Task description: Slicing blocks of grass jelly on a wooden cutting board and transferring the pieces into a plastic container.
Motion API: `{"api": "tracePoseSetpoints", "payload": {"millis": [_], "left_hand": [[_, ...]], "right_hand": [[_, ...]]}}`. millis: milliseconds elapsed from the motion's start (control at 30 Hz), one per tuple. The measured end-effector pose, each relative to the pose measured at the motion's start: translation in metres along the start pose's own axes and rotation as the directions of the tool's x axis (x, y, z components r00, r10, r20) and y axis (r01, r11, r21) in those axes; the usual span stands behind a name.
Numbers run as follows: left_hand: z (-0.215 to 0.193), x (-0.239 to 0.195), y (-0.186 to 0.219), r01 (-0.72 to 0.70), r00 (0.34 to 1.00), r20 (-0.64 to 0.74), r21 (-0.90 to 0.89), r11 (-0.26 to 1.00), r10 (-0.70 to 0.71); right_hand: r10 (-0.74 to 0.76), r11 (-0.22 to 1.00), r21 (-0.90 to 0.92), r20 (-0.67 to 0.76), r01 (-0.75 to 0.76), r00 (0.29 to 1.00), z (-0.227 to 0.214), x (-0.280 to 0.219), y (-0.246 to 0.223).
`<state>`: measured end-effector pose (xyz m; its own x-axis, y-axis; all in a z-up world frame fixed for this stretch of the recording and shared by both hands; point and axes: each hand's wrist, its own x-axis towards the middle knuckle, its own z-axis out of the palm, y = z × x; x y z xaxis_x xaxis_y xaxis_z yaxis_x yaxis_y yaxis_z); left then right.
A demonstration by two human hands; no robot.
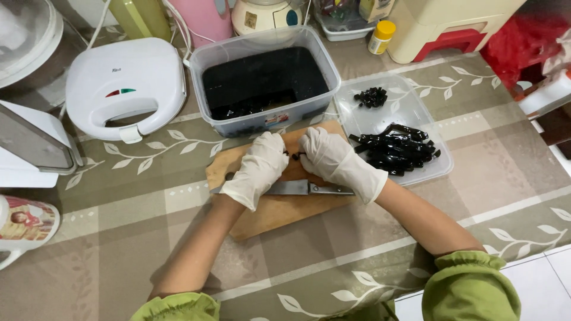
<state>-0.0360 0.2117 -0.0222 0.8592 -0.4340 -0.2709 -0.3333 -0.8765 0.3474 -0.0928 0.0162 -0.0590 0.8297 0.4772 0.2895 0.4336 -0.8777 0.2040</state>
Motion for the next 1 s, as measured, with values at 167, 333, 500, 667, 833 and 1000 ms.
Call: {"api": "tracePoseSetpoints", "payload": {"millis": [167, 333, 500, 667, 833, 1000], "left_hand": [[0.022, 0.01, -0.021, -0.117, 0.985, -0.132, -0.021, 0.993, 0.113], [0.019, 0.012, -0.023, -0.146, 0.977, -0.155, -0.004, 0.989, 0.144], [0.028, 0.028, -0.03, -0.055, 0.99, -0.133, -0.062, 0.997, 0.046], [0.02, 0.023, -0.03, -0.043, 0.991, -0.133, -0.081, 0.996, 0.032], [0.011, 0.014, -0.025, -0.042, 0.99, -0.137, -0.1, 0.994, 0.028], [0.004, -0.001, -0.013, -0.1, 0.987, -0.135, -0.136, 0.986, 0.082]], "right_hand": [[0.057, 0.994, 0.09, 0.028, -0.059, 0.998, 0.004, -0.002, 0.004], [0.067, 0.966, 0.245, 0.084, -0.086, 0.994, 0.005, -0.001, 0.013], [0.052, 0.943, 0.319, 0.135, -0.093, 0.989, -0.016, 0.002, 0.01], [0.076, 0.939, 0.321, 0.165, -0.126, 0.983, -0.023, 0.0, 0.008], [0.064, 0.959, 0.267, 0.121, -0.094, 0.991, -0.015, 0.0, 0.017], [0.099, 0.885, 0.437, 0.163, -0.161, 0.982, -0.021, -0.002, 0.072]]}}
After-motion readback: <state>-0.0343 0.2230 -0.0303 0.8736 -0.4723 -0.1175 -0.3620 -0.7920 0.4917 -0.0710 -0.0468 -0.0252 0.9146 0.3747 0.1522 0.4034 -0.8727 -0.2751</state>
